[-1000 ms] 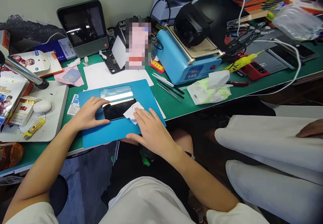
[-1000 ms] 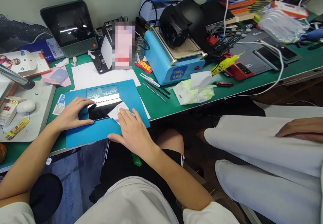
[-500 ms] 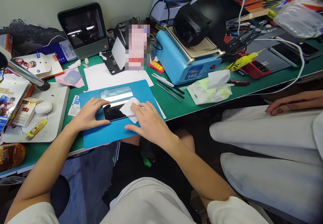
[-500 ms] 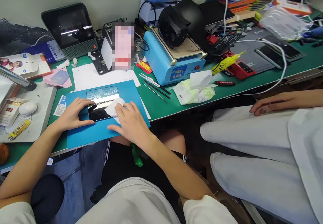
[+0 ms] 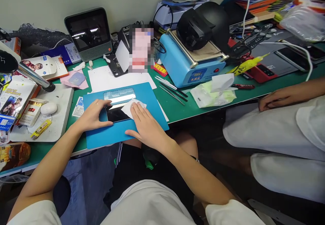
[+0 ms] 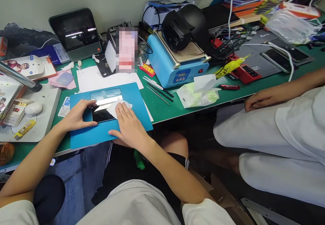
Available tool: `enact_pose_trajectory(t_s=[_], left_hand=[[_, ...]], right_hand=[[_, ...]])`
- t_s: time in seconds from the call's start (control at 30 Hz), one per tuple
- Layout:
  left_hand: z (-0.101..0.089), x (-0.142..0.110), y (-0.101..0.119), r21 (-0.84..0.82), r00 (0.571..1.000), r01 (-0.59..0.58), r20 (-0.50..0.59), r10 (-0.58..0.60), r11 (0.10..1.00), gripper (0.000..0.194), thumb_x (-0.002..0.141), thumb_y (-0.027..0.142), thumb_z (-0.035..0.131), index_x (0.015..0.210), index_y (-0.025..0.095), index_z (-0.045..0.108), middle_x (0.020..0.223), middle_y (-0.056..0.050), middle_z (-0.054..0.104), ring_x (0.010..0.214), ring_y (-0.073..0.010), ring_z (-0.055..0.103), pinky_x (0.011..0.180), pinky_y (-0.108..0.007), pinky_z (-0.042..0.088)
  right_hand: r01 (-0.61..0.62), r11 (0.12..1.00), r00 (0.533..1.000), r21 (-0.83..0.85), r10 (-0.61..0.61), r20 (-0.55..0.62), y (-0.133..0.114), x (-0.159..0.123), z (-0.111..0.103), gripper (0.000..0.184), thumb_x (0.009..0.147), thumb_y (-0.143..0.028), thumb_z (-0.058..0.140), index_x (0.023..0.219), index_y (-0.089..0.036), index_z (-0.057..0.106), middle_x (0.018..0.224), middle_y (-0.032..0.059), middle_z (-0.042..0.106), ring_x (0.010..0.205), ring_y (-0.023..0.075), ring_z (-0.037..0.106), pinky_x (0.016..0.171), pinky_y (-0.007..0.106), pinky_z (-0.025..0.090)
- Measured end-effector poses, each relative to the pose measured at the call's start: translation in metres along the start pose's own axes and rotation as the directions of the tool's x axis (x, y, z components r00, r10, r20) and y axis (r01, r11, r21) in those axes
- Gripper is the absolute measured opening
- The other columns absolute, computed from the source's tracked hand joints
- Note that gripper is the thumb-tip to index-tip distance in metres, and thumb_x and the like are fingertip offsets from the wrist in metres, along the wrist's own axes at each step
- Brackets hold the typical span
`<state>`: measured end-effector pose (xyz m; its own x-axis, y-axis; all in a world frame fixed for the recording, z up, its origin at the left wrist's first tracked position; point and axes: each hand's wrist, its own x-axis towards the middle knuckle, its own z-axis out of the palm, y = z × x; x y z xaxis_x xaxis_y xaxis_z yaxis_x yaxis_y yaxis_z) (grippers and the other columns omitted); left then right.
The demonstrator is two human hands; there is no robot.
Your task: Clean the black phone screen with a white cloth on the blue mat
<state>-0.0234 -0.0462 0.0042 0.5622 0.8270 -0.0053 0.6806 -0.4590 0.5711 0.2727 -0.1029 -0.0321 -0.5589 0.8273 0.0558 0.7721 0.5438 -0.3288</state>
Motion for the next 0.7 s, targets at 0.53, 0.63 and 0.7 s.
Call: enact_pose_trajectory(t_s=[0.53,0.63,0.7], left_hand=[[0.0,0.001,-0.003,0.012,1.0,-0.027,0.007,0.027,1.0,0.079,0.088,0.069,0.079,0.15,0.027,0.055,0.144,-0.014,0.066,0.131,-0.0366,0.063,0.112,-0.058,0.054],[-0.001,0.001,-0.003,0.014,1.0,-0.022,0.01,0.022,1.0,0.079,0.088,0.07,0.078,0.15,0.028,0.055,0.145,-0.014,0.065,0.132,-0.0374,0.063,0.113,-0.059,0.054],[0.0,0.001,-0.003,0.019,1.0,-0.017,0.016,0.017,1.0,0.079,0.089,0.069,0.079,0.151,0.028,0.054,0.146,-0.014,0.065,0.134,-0.0373,0.062,0.114,-0.058,0.053]], right_hand=[[-0.074,0.994,0.997,0.081,0.071,0.041,0.016,0.031,-0.004,0.103,0.108,-0.078,0.032,0.176,-0.001,0.019,0.183,0.0267,0.012,0.173,0.0382,0.011,0.139,0.063,0.022],[-0.06,0.995,0.998,0.074,0.057,0.04,0.014,0.024,-0.005,0.107,0.107,-0.08,0.029,0.174,0.002,0.019,0.183,0.0274,0.01,0.173,0.039,0.007,0.14,0.063,0.019],[-0.031,0.997,0.998,0.065,0.028,0.054,0.01,0.009,-0.005,0.109,0.107,-0.08,0.027,0.173,0.006,0.018,0.183,0.0281,0.008,0.173,0.0395,0.006,0.14,0.063,0.018]])
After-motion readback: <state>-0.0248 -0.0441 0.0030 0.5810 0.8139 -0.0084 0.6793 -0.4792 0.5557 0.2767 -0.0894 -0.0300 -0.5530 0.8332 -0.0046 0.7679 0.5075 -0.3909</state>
